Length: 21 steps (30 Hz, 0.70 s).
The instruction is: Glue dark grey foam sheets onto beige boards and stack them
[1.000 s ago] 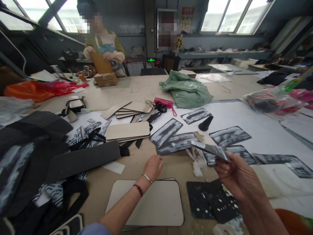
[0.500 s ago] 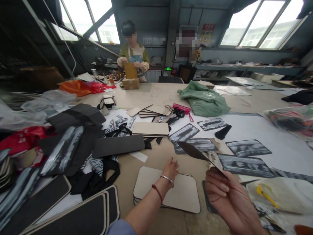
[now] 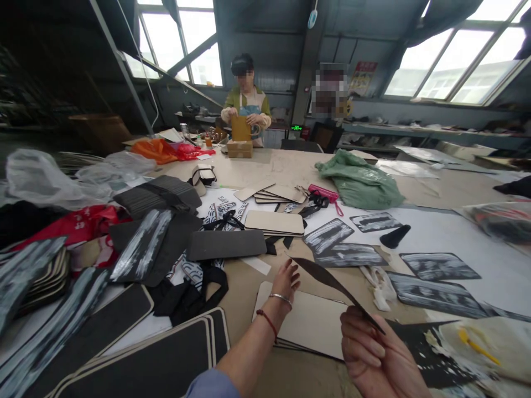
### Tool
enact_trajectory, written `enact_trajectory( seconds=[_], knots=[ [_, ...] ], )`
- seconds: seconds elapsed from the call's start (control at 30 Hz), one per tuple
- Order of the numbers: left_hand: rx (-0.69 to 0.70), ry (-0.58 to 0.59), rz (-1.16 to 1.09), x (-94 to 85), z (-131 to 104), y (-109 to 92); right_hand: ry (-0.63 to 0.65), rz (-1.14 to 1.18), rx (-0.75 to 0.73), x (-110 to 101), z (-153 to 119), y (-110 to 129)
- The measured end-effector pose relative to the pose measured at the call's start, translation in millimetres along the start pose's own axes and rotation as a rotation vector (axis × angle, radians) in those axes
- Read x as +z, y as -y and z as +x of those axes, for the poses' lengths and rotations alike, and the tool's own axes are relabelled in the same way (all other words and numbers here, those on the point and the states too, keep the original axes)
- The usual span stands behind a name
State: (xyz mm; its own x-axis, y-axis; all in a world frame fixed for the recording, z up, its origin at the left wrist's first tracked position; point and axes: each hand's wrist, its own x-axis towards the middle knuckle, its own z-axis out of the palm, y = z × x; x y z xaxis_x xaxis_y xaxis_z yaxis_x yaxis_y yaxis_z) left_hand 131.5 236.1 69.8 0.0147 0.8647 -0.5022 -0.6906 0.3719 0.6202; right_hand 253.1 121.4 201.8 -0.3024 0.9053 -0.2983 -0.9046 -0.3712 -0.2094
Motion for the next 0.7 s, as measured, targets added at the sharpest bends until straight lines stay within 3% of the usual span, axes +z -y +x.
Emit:
enact_trajectory(
  seconds=[0.13, 0.3, 0.5, 0.7],
  knots=[
    [-0.055, -0.069, -0.185, -10.6, -1, -10, 0.027, -0.080, 0.048, 1, 0, -17],
    [-0.061, -0.074, -0.221, -23.9, -2, -18, 0.021, -0.129, 0.109, 2, -3, -44],
    [0.171, -0.048, 0.069, -42.2, -3, -28, -0.004, -0.175, 0.129, -4, -4, -68],
    [0.284, -0.175, 0.137, -59.5, -2, -39, -0.012, -0.081, 0.149, -12, -6, -67]
  ],
)
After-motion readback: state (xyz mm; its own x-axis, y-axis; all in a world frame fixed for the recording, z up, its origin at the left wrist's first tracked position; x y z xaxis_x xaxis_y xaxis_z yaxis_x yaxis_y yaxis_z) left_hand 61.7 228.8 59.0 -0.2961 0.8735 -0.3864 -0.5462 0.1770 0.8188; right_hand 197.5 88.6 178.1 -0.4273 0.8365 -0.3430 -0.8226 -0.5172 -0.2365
